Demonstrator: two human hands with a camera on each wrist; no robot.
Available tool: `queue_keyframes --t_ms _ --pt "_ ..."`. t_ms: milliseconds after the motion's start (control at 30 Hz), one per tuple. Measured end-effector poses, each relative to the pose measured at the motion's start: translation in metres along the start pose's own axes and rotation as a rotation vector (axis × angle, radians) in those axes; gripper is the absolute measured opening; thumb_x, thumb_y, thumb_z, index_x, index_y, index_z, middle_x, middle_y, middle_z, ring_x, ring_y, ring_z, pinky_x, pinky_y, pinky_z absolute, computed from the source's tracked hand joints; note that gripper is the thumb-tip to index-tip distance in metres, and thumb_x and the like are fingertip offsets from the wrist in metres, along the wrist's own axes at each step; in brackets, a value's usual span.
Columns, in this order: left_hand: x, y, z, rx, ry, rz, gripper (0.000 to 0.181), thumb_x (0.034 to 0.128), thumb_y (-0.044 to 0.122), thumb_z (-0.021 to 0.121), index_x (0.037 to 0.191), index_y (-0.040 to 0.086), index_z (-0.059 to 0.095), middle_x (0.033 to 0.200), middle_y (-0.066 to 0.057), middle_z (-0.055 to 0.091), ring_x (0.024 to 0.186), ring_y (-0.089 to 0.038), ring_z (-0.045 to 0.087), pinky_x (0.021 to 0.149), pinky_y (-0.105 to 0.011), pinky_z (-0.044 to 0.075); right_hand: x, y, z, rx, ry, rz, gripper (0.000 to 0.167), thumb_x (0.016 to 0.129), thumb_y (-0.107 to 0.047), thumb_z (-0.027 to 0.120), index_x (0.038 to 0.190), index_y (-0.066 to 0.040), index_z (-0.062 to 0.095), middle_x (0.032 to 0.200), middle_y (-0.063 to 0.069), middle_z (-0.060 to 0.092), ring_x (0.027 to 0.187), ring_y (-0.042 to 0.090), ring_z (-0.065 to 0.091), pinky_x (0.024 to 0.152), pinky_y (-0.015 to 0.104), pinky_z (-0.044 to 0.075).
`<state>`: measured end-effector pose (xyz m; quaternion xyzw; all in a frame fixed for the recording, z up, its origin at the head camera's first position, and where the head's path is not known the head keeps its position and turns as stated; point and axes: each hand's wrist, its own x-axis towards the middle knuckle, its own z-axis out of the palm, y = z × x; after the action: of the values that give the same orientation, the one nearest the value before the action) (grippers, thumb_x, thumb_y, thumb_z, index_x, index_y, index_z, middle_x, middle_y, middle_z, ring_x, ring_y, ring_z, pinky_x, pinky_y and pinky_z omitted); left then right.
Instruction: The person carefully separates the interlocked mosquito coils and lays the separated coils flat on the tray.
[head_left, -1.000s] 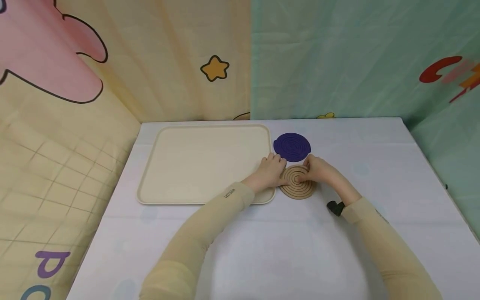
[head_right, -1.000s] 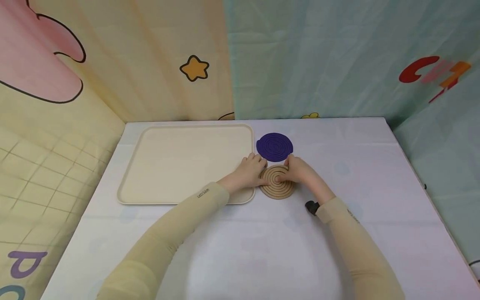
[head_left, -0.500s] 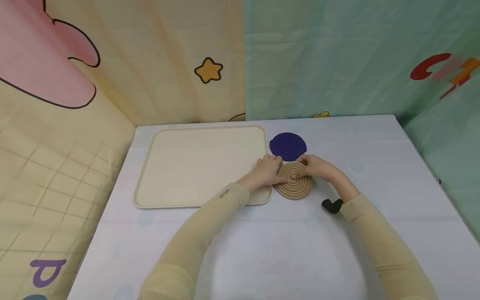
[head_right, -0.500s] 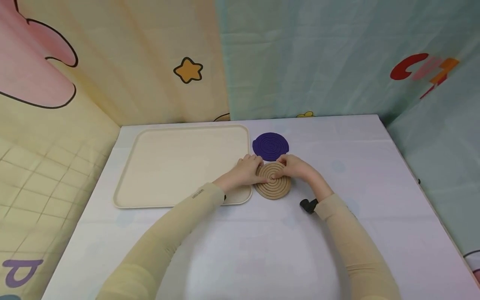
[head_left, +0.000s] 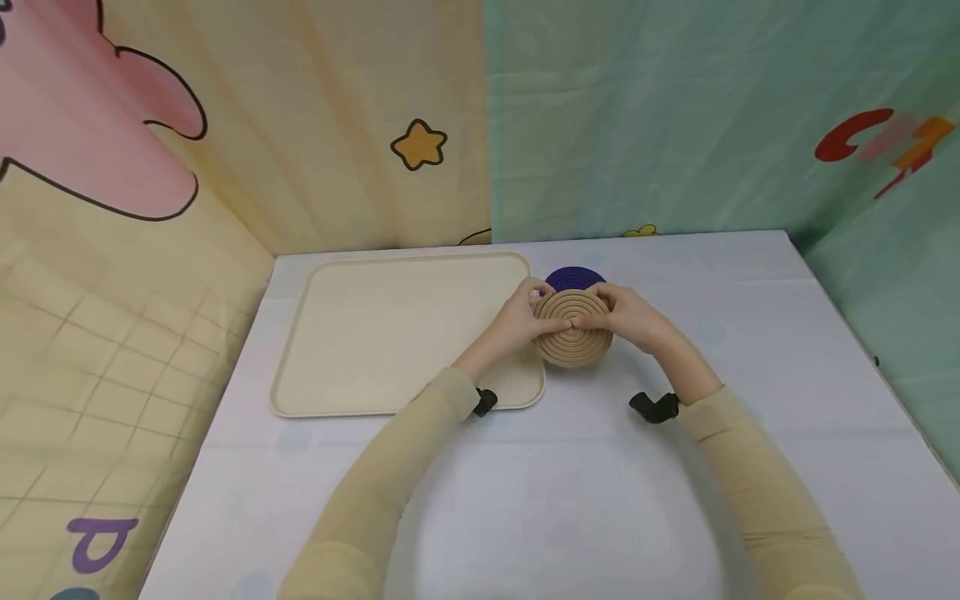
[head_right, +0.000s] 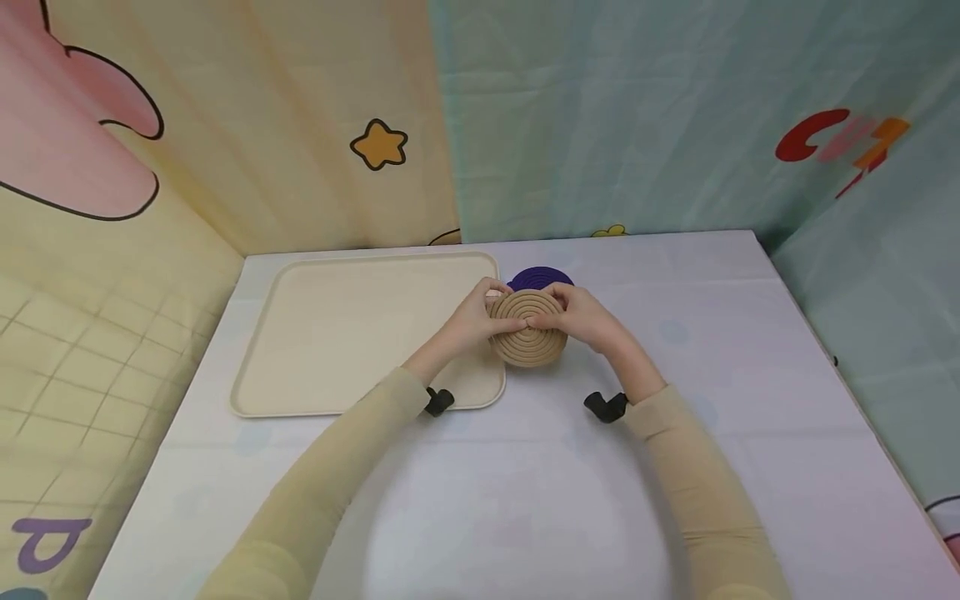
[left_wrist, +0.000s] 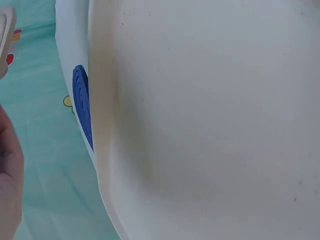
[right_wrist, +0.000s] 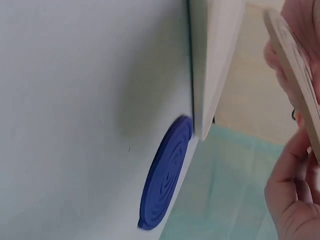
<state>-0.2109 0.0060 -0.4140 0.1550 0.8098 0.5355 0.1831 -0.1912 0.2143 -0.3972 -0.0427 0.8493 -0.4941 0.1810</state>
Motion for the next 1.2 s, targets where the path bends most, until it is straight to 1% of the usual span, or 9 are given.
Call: queue_keyframes --t_ms 267,400,567,700,800,933,1033,1133,1200 --pt "-0.015 0.002 -0.008 -0.315 0.187 -0.017 0.065 0.0849 0.021 0.078 0.137 0.012 0.041 0.133 -0.016 0.059 0.116 -0.027 0.064 0.092 -0.032 0.056 -0.002 -0.018 0.027 0.462 0.11 -0.033 0.031 0.093 -0.013 0.068 0.117 -0.005 0.052 0.107 -0.002 0.06 0.091 0.007 0.062 0.077 0.02 0.055" --pt "-0.027 0.002 -0.007 -0.377 0.298 -0.016 0.062 0.0838 0.021 0.079 0.135 0.011 0.046 0.128 -0.014 0.062 0.114 -0.025 0.064 0.095 -0.031 0.054 -0.003 -0.026 0.044 0.63 0.14 -0.082 0.024 0.093 -0.006 0.065 0.113 -0.007 0.052 0.1 -0.004 0.065 0.087 0.005 0.065 0.076 0.017 0.055" --pt "-0.043 -0.004 -0.004 -0.426 0.426 -0.022 0.061 0.082 0.025 0.08 0.135 0.011 0.051 0.128 -0.009 0.064 0.117 -0.021 0.062 0.101 -0.029 0.05 -0.005 -0.036 0.065 0.758 0.131 -0.095 0.025 0.095 -0.003 0.061 0.117 -0.008 0.049 0.105 -0.003 0.062 0.093 0.005 0.063 0.081 0.016 0.054" --pt "-0.053 -0.006 -0.007 -0.426 0.493 0.04 0.053 0.0804 0.026 0.081 0.126 0.012 0.058 0.12 -0.007 0.067 0.109 -0.018 0.065 0.096 -0.03 0.053 -0.007 -0.04 0.074 0.736 0.098 -0.102 0.03 0.096 -0.004 0.06 0.124 -0.005 0.047 0.107 -0.002 0.06 0.094 0.006 0.062 0.083 0.016 0.053" --pt "-0.06 -0.007 -0.012 -0.384 0.496 0.082 0.049 0.0803 0.027 0.082 0.121 0.011 0.06 0.114 -0.007 0.068 0.103 -0.017 0.066 0.091 -0.03 0.055 -0.009 -0.04 0.076 0.641 0.078 -0.123 0.033 0.096 -0.006 0.061 0.126 -0.001 0.047 0.106 -0.001 0.06 0.094 0.006 0.062 0.083 0.018 0.053" --pt "-0.067 -0.008 -0.019 -0.238 0.454 0.089 0.045 0.08 0.027 0.082 0.117 0.009 0.063 0.107 -0.008 0.069 0.093 -0.016 0.066 0.081 -0.028 0.057 -0.011 -0.041 0.071 0.457 0.118 -0.165 0.039 0.094 -0.012 0.066 0.128 -0.001 0.05 0.11 -0.002 0.059 0.098 0.006 0.06 0.084 0.016 0.051" --pt "-0.071 -0.007 -0.02 -0.097 0.395 0.094 0.039 0.0803 0.024 0.082 0.111 0.008 0.064 0.1 -0.009 0.07 0.085 -0.016 0.064 0.073 -0.026 0.055 -0.013 -0.045 0.065 0.331 0.189 -0.252 0.042 0.093 -0.014 0.068 0.13 0.0 0.053 0.112 -0.003 0.058 0.103 0.007 0.057 0.087 0.013 0.049" --pt "-0.074 -0.006 -0.02 0.03 0.334 0.118 0.033 0.081 0.022 0.081 0.105 0.007 0.064 0.094 -0.009 0.07 0.082 -0.016 0.063 0.069 -0.024 0.053 -0.015 -0.05 0.061 0.233 0.24 -0.352 0.036 0.093 -0.013 0.069 0.125 0.001 0.06 0.108 -0.004 0.061 0.102 0.007 0.057 0.088 0.013 0.048" --pt "-0.076 -0.006 -0.02 0.071 0.308 0.133 0.031 0.0815 0.02 0.08 0.104 0.007 0.064 0.093 -0.01 0.07 0.082 -0.016 0.063 0.069 -0.024 0.053 -0.016 -0.051 0.06 0.176 0.252 -0.391 0.03 0.092 -0.014 0.07 0.118 0.0 0.065 0.104 -0.005 0.063 0.098 0.006 0.059 0.086 0.013 0.049"
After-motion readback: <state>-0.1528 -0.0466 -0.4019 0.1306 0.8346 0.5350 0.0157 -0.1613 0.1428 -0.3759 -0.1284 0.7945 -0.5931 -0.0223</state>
